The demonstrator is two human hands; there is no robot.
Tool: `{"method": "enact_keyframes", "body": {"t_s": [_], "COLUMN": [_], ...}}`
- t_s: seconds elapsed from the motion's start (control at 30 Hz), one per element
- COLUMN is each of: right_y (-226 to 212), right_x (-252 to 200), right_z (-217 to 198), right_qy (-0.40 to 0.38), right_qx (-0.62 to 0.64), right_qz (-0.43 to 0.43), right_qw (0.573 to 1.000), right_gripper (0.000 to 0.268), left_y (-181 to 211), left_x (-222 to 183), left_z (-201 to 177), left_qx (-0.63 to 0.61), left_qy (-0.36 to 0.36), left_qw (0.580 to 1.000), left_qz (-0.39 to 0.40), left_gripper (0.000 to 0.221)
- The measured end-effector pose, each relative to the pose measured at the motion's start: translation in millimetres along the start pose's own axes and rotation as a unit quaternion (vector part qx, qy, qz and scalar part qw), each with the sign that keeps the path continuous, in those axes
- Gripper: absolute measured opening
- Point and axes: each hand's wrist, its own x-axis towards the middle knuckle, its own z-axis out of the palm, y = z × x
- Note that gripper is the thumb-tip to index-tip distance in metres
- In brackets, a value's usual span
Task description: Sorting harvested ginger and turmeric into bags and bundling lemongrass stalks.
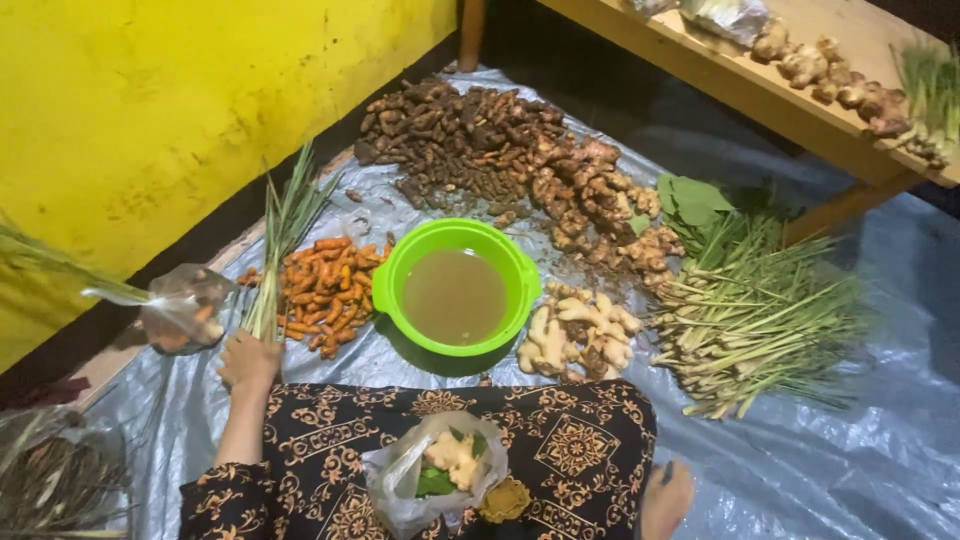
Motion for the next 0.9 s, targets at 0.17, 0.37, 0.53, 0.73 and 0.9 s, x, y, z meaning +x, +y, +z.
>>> {"method": "enact_keyframes", "body": {"t_s": [0.17,0.37,0.53,0.73,0.9], "right_y": [50.9,9.9,-31.8,-39.2,-74.9], "right_x": [-83.7,-102.1,-41.0,28.6,119.0], "right_z": [5.5,-19.2,-20.9,16.5,44.9], "right_qy": [-0.048,-0.053,-0.052,-0.061,-0.067], "right_qx": [-0.175,-0.126,-0.085,-0.041,0.004], "right_qz": [0.011,-0.023,-0.061,-0.095,-0.134], "right_qw": [0.983,0.990,0.993,0.993,0.989], "right_gripper": [0.036,0.033,0.032,0.031,0.030], "left_y": [-16.0,-8.5,-21.0,-15.7,-9.5], "left_x": [31.1,18.3,33.8,20.3,16.0], "left_z": [31.8,18.9,31.6,22.3,9.2], "left_qx": [0.103,0.107,0.129,0.094,0.073], "left_qy": [0.055,0.070,0.075,0.091,0.130], "left_qw": [0.993,0.992,0.989,0.991,0.988], "left_qz": [0.013,0.005,0.017,0.016,0.029], "left_gripper": [0.054,0.049,0.063,0.062,0.054]}}
